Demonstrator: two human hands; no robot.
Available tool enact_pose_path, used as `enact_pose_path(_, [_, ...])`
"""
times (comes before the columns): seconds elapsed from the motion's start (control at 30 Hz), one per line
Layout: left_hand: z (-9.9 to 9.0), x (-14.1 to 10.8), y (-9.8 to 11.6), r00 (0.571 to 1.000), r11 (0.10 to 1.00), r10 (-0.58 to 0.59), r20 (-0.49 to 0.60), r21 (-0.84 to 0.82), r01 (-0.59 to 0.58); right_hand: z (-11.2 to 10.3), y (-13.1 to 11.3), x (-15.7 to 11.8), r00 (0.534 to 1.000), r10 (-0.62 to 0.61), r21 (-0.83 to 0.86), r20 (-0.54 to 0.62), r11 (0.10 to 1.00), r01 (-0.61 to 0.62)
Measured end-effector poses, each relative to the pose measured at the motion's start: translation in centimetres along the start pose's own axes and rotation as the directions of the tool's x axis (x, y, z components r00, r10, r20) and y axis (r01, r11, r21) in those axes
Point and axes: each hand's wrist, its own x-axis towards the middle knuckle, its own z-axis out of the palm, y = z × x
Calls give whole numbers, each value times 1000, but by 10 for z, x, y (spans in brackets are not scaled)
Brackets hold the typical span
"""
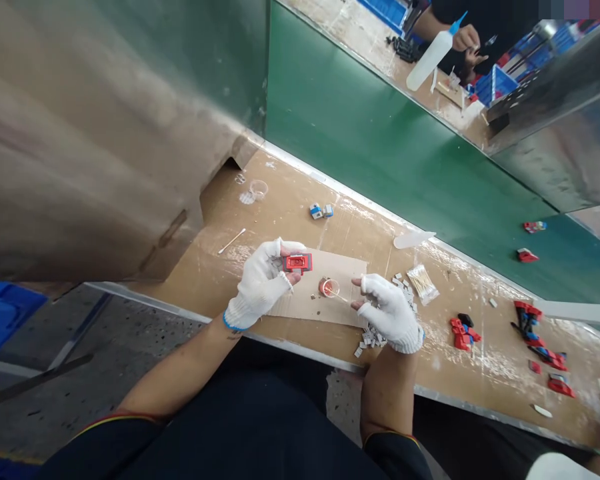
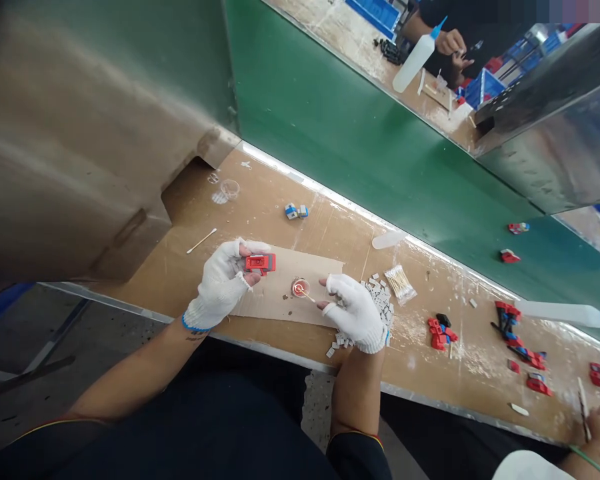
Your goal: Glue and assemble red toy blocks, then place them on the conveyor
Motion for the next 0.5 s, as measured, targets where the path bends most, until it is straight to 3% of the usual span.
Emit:
enact_pose_path(0.1, [1,0,1,996,997,-68,-60,-34,66,-11,4,-9,974,146,126,-175,984,-125])
enact_pose_path(0.2, [2,0,3,992,993,-102,-76,-73,96,-26,7,-12,882,253,180,-397,964,-195])
enact_pose_path(0.27, [3,1,4,991,991,-107,-78,-84,100,-37,8,-5,851,263,151,-454,964,-217])
enact_pose_path(0.4, [5,2,4,991,990,-114,-75,-89,107,-47,11,47,897,234,73,-375,972,-223])
enact_pose_path(0.5, [4,0,5,989,990,-125,-80,-79,119,-34,17,112,950,189,1,-249,981,-195])
